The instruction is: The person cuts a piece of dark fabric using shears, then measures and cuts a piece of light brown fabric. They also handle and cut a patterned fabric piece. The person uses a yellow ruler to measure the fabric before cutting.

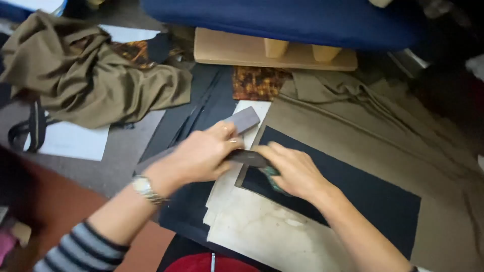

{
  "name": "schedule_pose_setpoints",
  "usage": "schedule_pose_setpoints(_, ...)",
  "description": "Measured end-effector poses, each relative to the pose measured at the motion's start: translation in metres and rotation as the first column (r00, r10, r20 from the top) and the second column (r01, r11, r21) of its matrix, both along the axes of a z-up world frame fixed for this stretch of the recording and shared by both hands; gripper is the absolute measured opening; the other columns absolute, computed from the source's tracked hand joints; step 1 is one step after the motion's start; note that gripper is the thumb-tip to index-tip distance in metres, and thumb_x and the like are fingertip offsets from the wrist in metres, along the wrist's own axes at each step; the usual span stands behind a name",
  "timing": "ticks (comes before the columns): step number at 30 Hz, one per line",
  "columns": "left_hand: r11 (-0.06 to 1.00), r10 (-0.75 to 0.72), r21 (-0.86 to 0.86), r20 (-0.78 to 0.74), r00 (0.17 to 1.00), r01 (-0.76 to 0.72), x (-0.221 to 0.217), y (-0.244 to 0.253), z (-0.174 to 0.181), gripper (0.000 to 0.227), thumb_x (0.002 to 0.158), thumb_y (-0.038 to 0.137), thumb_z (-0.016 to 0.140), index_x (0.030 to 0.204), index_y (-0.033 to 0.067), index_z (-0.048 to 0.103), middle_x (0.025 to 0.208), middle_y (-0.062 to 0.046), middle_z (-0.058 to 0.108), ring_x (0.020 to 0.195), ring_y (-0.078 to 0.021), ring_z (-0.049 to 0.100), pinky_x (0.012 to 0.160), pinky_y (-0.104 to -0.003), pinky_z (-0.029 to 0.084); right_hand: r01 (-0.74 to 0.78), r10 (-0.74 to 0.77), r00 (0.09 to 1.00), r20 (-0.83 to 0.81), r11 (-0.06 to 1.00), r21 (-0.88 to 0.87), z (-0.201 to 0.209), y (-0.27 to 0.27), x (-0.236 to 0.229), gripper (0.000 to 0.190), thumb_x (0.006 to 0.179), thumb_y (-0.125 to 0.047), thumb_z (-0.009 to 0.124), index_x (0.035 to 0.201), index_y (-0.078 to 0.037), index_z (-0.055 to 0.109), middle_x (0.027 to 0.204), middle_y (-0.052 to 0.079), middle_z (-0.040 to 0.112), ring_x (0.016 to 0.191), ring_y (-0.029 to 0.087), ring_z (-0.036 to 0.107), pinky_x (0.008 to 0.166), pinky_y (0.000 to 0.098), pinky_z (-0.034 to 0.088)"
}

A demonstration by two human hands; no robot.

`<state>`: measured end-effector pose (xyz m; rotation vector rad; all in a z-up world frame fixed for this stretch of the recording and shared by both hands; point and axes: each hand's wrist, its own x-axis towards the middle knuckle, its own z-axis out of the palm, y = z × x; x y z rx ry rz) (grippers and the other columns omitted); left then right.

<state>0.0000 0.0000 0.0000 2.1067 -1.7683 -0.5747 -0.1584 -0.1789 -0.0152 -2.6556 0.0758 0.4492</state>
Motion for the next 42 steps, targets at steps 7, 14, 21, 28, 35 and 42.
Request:
schedule_pose_setpoints(7,0.984,0.045,0.158,0.247,0.968,-0.086,0.024,-0.012,-0.053,0.093,0.074,0.023,0.077,0.151,0.0274,0.024,0.144,-0.018,0.027,0.130,-0.0378,0.036,0.090,-0.048,0.045,0.667,-0.640,0.739,-0.210,0.738,0.100,-0.060,-0.007,-0.113,0.034,0.084,-0.027,0.069,0.116,-0.018,0.059,0.097,0.006,0.072,0.095,0.029,0.071,0.080,0.0400,0.056)
schedule_pose_setpoints(14,0.997,0.075,-0.010,0.204,0.976,-0.074,0.074,0.006,-0.081,0.080,0.071,0.013,0.064,0.146,0.0186,0.034,0.133,-0.023,0.039,0.098,-0.0403,0.051,0.075,-0.051,0.051,0.858,-0.895,0.388,-0.220,0.263,0.441,-0.085,0.094,-0.174,0.009,0.091,-0.020,0.063,0.087,-0.012,0.061,0.076,-0.002,0.056,0.070,0.008,0.054,0.069,0.0223,0.040)
schedule_pose_setpoints(21,0.900,-0.090,-0.417,0.110,0.990,0.128,0.057,0.011,-0.073,0.039,0.075,0.011,0.068,0.111,-0.0003,0.057,0.104,-0.020,0.056,0.078,-0.0405,0.053,0.065,-0.052,0.043,0.707,-0.663,-0.090,-0.743,-0.568,0.421,-0.048,0.206,-0.142,0.035,0.097,-0.041,0.050,0.094,-0.007,0.060,0.062,-0.004,0.030,0.045,0.006,0.022,0.037,0.0232,0.010)
schedule_pose_setpoints(28,0.929,0.148,0.350,-0.646,0.749,0.118,0.011,0.012,-0.084,0.015,0.088,0.011,0.052,0.077,0.0106,0.064,0.076,0.002,0.071,0.045,-0.0121,0.067,0.058,-0.021,0.054,0.666,-0.552,0.022,-0.833,-0.614,0.424,-0.044,0.279,-0.159,0.056,0.092,-0.053,0.033,0.108,-0.008,0.063,0.069,0.001,0.034,0.049,0.011,0.026,0.043,0.0239,0.017)
schedule_pose_setpoints(35,0.822,0.447,0.562,-0.735,0.510,0.091,0.004,0.008,-0.078,0.016,0.091,0.009,0.048,0.092,0.0022,0.063,0.076,-0.008,0.073,0.040,-0.0135,0.058,0.032,-0.023,0.043,0.741,-0.575,0.001,-0.818,-0.549,0.387,-0.047,0.301,-0.142,0.058,0.091,-0.052,0.031,0.108,-0.010,0.067,0.067,0.002,0.042,0.050,0.012,0.038,0.048,0.0241,0.030)
schedule_pose_setpoints(42,0.799,0.478,0.589,-0.746,0.463,0.125,0.004,0.006,-0.088,0.021,0.089,0.006,0.043,0.098,-0.0009,0.061,0.076,-0.013,0.072,0.040,-0.0147,0.056,0.032,-0.023,0.043,0.656,-0.523,-0.129,-0.842,-0.682,0.324,-0.051,0.290,-0.114,0.050,0.090,-0.058,0.037,0.101,-0.015,0.060,0.069,-0.002,0.036,0.053,0.009,0.028,0.046,0.0235,0.020)
